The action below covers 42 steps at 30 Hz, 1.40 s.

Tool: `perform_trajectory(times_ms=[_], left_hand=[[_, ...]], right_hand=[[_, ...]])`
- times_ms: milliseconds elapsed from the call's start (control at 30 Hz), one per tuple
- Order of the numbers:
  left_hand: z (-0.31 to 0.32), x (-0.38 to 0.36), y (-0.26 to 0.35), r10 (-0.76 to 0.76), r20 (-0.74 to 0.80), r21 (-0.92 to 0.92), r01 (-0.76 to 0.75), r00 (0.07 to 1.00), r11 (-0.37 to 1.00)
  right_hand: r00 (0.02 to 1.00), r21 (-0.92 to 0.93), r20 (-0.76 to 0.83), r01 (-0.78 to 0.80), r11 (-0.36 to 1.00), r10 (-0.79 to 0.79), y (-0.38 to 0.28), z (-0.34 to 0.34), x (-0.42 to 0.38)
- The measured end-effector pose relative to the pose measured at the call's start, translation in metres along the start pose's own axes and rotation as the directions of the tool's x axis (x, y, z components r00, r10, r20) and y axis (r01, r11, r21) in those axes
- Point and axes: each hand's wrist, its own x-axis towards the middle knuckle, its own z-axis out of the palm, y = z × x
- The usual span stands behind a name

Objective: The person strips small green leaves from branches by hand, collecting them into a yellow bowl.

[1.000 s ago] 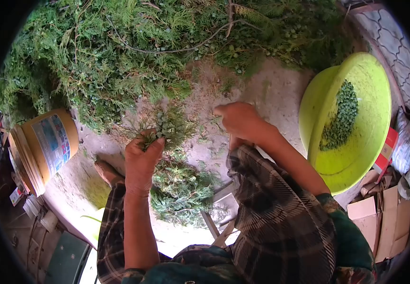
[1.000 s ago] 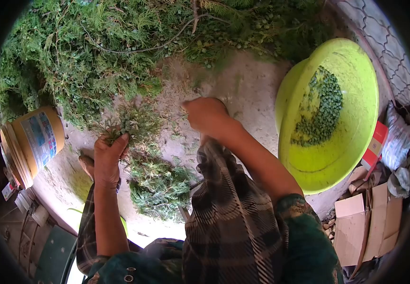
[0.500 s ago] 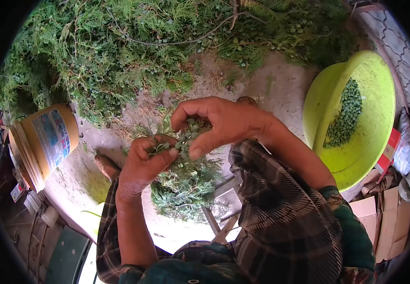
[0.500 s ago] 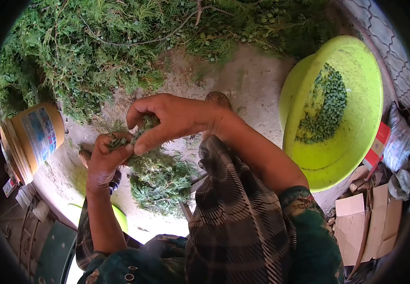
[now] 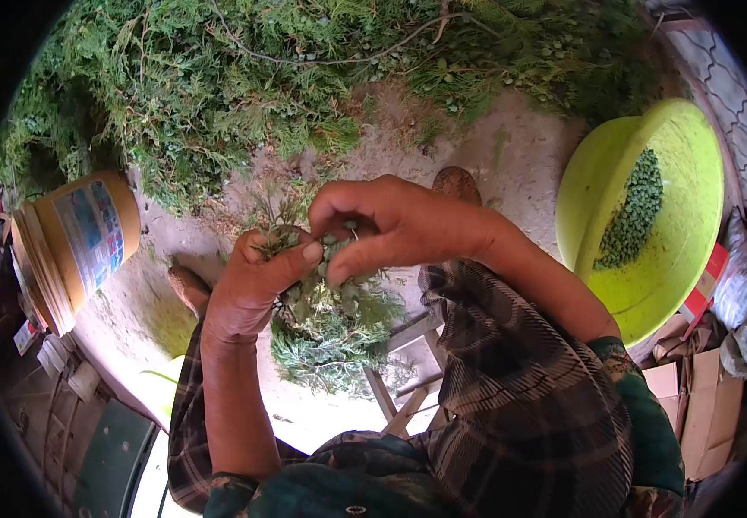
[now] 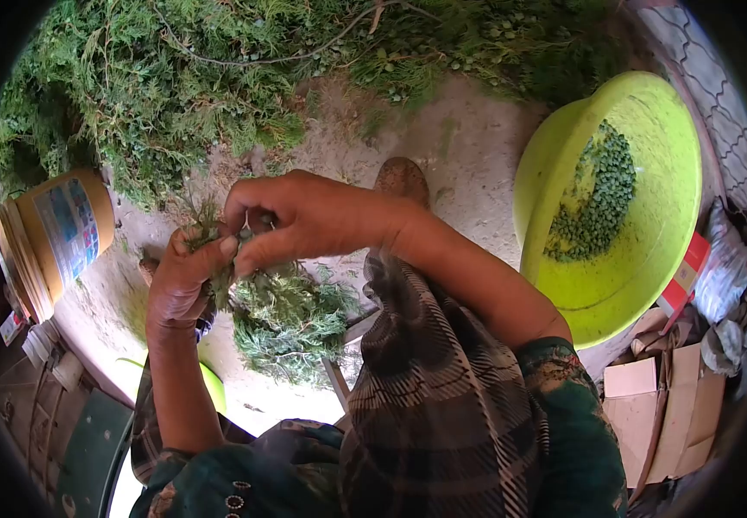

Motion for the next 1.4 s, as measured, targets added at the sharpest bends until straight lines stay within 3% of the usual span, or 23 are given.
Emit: perform_trajectory(times_ms=[67, 100, 167, 233, 300, 400, 500, 567, 667, 767, 900, 1000, 1067, 1200, 1267, 1300, 1333, 1367, 1400], left_hand=[[0.001, 0.003, -0.004, 0.062, -0.022, 0.09, -0.06, 0.998, 0.994], [0.002, 0.007, -0.004, 0.058, -0.04, 0.082, -0.055, 0.998, 0.995], [-0.001, 0.01, -0.002, 0.017, -0.07, 0.401, 0.012, 0.997, 0.916], [0.001, 0.011, 0.009, 0.002, 0.033, 0.463, -0.017, 0.999, 0.886], [-0.002, 0.017, 0.001, 0.085, 0.098, 0.459, -0.12, 0.992, 0.88], [-0.004, 0.027, -0.007, 0.079, 0.08, 0.432, -0.106, 0.994, 0.896], [-0.005, 0.032, -0.009, -0.034, 0.038, 0.39, 0.016, 0.999, 0.921], [-0.008, 0.033, -0.014, 0.028, 0.091, 0.392, -0.062, 0.995, 0.918], [-0.009, 0.033, -0.015, 0.009, 0.149, 0.414, -0.071, 0.989, 0.907], [-0.007, 0.031, -0.016, 0.016, 0.111, 0.418, -0.061, 0.994, 0.907], [-0.005, 0.033, -0.019, 0.036, 0.12, 0.449, -0.086, 0.992, 0.889], [0.0, 0.031, -0.02, 0.009, 0.105, 0.501, -0.061, 0.994, 0.864], [0.005, 0.027, -0.026, -0.067, 0.031, 0.439, 0.047, 0.997, 0.897], [0.005, 0.02, -0.028, -0.103, 0.052, 0.462, 0.068, 0.993, 0.884], [-0.004, 0.014, -0.029, -0.093, 0.064, 0.451, 0.055, 0.994, 0.891], [-0.014, 0.007, -0.031, -0.089, 0.027, 0.343, 0.075, 0.996, 0.936], [-0.028, -0.002, -0.031, -0.09, -0.007, 0.233, 0.089, 0.996, 0.968], [-0.046, -0.006, -0.028, -0.168, 0.007, 0.285, 0.159, 0.986, 0.945], [-0.05, -0.01, -0.024, -0.157, -0.102, 0.401, 0.185, 0.982, 0.897]], right_hand=[[0.996, 0.194, -0.083, -0.029, 0.981, 0.046, 0.013, 0.006, 0.0], [0.997, 0.202, -0.065, -0.032, 0.979, 0.046, 0.017, 0.007, -0.001], [0.988, 0.159, -0.154, 0.031, 0.987, -0.006, 0.024, 0.012, 0.0], [0.938, 0.325, -0.247, -0.157, 0.933, 0.244, 0.019, 0.018, -0.001], [0.913, 0.522, -0.312, -0.066, 0.851, 0.262, 0.035, 0.023, 0.004], [0.893, 0.494, -0.348, -0.085, 0.865, 0.286, 0.039, 0.024, 0.004], [0.878, 0.453, -0.337, -0.165, 0.876, 0.34, 0.038, 0.022, 0.0], [0.899, 0.598, -0.315, -0.06, 0.799, 0.303, 0.037, 0.029, 0.002], [0.882, 0.601, -0.287, -0.138, 0.787, 0.374, 0.031, 0.036, 0.007], [0.904, 0.631, -0.192, -0.184, 0.754, 0.382, 0.044, 0.027, 0.0], [0.9, 0.584, -0.246, -0.159, 0.796, 0.36, 0.04, 0.03, -0.002], [0.913, 0.479, -0.273, -0.144, 0.866, 0.302, 0.046, 0.027, -0.004], [0.918, 0.253, -0.279, -0.212, 0.944, 0.281, 0.051, 0.023, -0.008], [0.918, 0.27, -0.265, -0.225, 0.936, 0.297, 0.051, 0.024, -0.013], [0.825, -0.014, -0.519, -0.267, 0.964, 0.221, 0.056, 0.019, -0.014], [0.822, -0.016, -0.525, -0.269, 0.963, 0.221, 0.058, 0.007, -0.018], [0.764, 0.195, -0.563, -0.248, 0.949, 0.315, 0.059, -0.012, -0.026], [0.696, 0.389, -0.59, -0.2, 0.899, 0.41, 0.058, -0.028, -0.034], [0.77, 0.371, -0.563, -0.087, 0.924, 0.299, 0.066, -0.031, -0.041]])
